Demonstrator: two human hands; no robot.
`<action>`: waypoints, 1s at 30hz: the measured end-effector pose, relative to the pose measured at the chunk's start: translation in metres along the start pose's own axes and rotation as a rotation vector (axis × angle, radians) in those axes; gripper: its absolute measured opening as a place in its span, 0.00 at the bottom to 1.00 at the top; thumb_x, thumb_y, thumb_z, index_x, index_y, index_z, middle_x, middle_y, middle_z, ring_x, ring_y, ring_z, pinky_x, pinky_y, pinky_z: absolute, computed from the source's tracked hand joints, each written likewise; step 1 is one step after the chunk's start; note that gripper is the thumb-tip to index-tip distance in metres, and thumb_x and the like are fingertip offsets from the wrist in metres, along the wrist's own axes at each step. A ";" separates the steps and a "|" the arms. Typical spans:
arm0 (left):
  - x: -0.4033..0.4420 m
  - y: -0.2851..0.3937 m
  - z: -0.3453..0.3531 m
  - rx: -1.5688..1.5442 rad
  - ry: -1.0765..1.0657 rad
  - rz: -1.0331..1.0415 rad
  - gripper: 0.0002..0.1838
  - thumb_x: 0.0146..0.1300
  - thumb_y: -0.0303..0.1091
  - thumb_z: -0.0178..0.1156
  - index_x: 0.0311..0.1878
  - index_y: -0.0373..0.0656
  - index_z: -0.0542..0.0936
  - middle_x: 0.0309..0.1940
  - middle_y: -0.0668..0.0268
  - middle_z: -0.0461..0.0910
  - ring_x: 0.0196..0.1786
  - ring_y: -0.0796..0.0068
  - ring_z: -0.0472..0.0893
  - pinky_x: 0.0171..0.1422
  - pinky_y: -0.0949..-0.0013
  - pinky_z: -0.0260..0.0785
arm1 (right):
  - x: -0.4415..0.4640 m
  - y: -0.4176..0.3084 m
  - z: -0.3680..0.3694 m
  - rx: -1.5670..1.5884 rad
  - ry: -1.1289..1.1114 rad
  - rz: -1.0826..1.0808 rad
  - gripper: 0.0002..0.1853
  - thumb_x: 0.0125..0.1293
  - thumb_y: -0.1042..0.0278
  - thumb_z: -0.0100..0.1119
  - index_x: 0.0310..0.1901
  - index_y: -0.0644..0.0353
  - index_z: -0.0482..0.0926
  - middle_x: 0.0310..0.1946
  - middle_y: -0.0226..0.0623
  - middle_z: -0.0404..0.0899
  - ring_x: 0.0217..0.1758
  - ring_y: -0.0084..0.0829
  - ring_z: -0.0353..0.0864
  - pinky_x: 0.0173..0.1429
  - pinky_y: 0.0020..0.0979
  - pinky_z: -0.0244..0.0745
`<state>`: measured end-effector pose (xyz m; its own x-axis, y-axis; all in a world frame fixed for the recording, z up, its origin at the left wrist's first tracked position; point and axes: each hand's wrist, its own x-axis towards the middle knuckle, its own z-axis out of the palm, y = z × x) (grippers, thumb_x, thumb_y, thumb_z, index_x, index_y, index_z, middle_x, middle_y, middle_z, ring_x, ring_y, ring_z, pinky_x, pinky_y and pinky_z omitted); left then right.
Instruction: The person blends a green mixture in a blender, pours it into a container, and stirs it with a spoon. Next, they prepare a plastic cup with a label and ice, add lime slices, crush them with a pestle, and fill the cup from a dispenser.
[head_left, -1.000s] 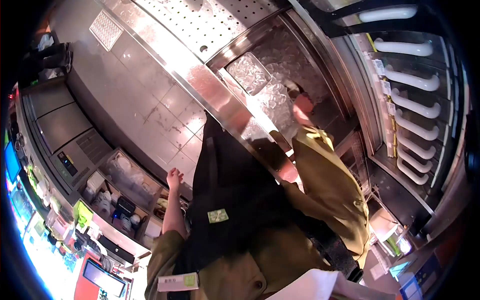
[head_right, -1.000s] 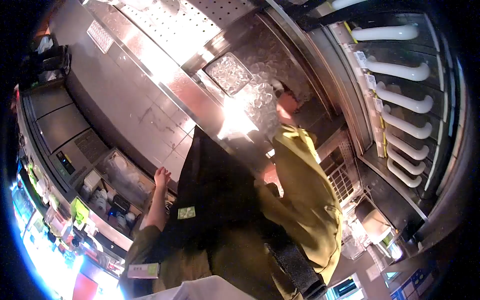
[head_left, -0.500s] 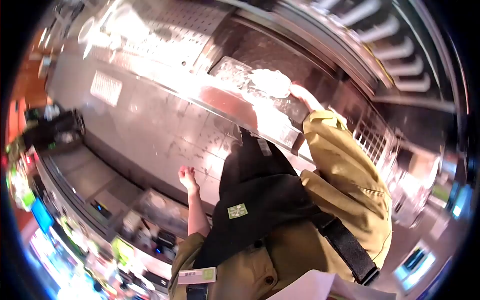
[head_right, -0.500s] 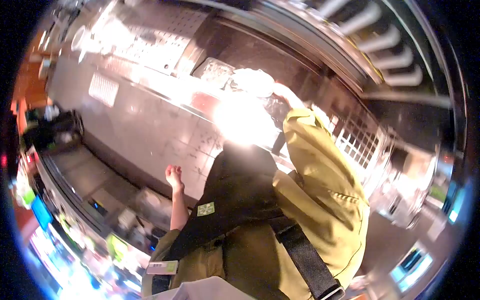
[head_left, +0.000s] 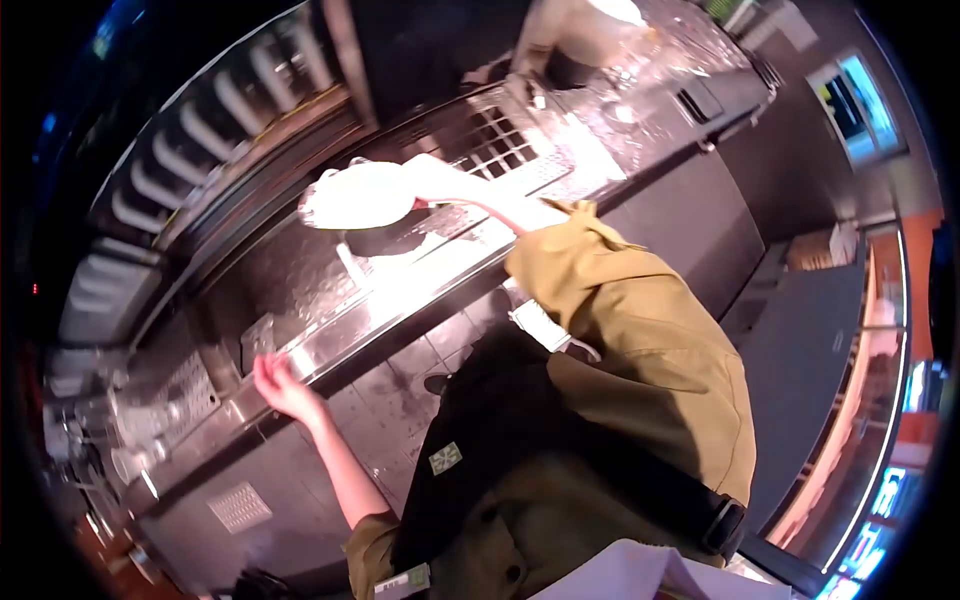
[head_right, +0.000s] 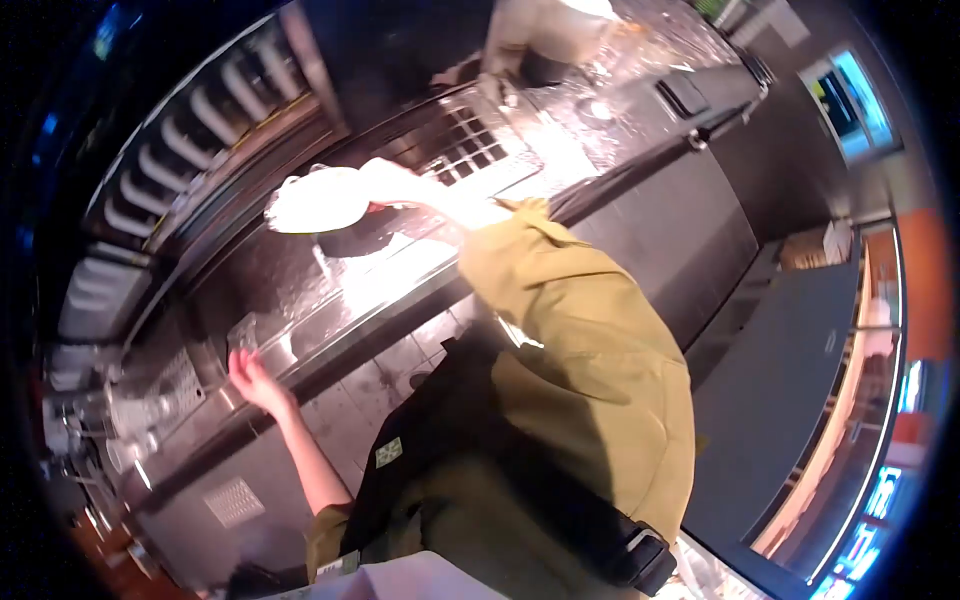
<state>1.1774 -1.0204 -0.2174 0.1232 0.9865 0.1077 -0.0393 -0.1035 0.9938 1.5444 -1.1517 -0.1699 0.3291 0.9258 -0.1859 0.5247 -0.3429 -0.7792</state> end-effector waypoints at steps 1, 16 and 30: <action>-0.014 0.013 0.042 0.019 -0.103 0.014 0.18 0.61 0.27 0.47 0.54 0.34 0.65 0.47 0.55 0.70 0.45 0.70 0.74 0.51 0.70 0.66 | -0.040 0.000 -0.032 0.140 0.062 -0.052 0.16 0.59 0.60 0.46 0.29 0.67 0.76 0.19 0.35 0.76 0.19 0.20 0.74 0.25 0.23 0.70; -0.251 0.118 0.675 -0.074 -1.260 0.675 0.67 0.28 0.44 0.75 0.67 0.43 0.38 0.64 0.50 0.48 0.66 0.57 0.53 0.67 0.58 0.50 | -0.343 0.160 -0.445 -0.499 0.635 0.824 0.16 0.53 0.58 0.46 0.29 0.64 0.76 0.26 0.43 0.78 0.35 0.36 0.79 0.41 0.34 0.70; -0.250 0.131 0.630 0.136 -0.944 0.714 0.63 0.30 0.40 0.73 0.66 0.45 0.39 0.58 0.49 0.57 0.62 0.53 0.58 0.64 0.56 0.52 | -0.313 0.153 -0.461 -0.843 0.461 0.467 0.14 0.55 0.60 0.47 0.29 0.64 0.73 0.26 0.51 0.75 0.33 0.48 0.75 0.38 0.41 0.69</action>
<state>1.7660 -1.3604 -0.0981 0.7994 0.2233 0.5577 -0.2969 -0.6603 0.6899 1.8838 -1.5676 0.0454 0.8103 0.5856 0.0230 0.5856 -0.8106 0.0085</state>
